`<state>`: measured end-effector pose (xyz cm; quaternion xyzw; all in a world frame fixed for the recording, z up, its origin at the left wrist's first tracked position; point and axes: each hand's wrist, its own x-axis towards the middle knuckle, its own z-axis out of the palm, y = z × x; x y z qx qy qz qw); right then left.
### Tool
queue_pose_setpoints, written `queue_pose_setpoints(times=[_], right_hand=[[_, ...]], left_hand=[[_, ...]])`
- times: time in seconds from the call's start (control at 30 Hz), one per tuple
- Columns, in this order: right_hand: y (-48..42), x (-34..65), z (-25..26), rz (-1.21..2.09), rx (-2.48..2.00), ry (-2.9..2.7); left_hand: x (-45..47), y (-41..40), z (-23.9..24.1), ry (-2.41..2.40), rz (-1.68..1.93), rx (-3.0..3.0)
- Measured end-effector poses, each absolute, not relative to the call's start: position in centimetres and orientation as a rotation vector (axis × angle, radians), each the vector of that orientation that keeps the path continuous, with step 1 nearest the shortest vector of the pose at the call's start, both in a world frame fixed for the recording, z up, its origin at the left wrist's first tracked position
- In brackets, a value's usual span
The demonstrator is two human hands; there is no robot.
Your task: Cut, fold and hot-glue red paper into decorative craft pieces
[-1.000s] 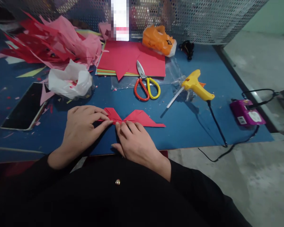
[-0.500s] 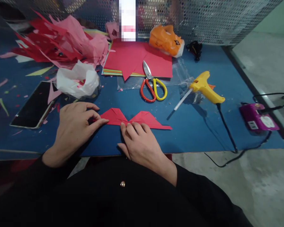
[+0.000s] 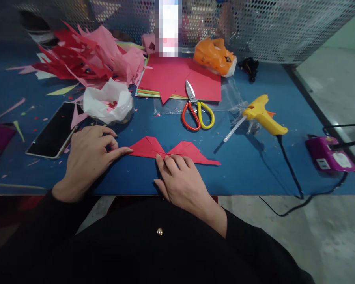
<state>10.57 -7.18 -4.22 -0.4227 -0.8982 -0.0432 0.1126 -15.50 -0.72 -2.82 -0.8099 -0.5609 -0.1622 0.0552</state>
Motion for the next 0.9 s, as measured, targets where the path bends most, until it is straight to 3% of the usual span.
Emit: queue_pose_setpoints(times=[0.23,0.37,0.57,0.9], right_hand=[[-7.2,10.6,-4.1,-0.083,-1.246,-2.64],[-7.2,10.6,-4.0,-0.053,-1.252,-2.643],[-7.3,10.6,-4.0,-0.031,-1.269,-2.621],[-7.4,10.6,-4.0,-0.012,-1.285,-2.622]], left_hand=[[-16.2,-2.6,-1.4,-1.789,-0.45,-2.269],[-13.8,-5.4,-1.2,-1.515,-0.833,-2.172],[-10.0,-6.8,-3.0,-1.002,-0.661,-2.74],[-9.3,-7.1,-3.7,-1.013,-0.457,-2.693]])
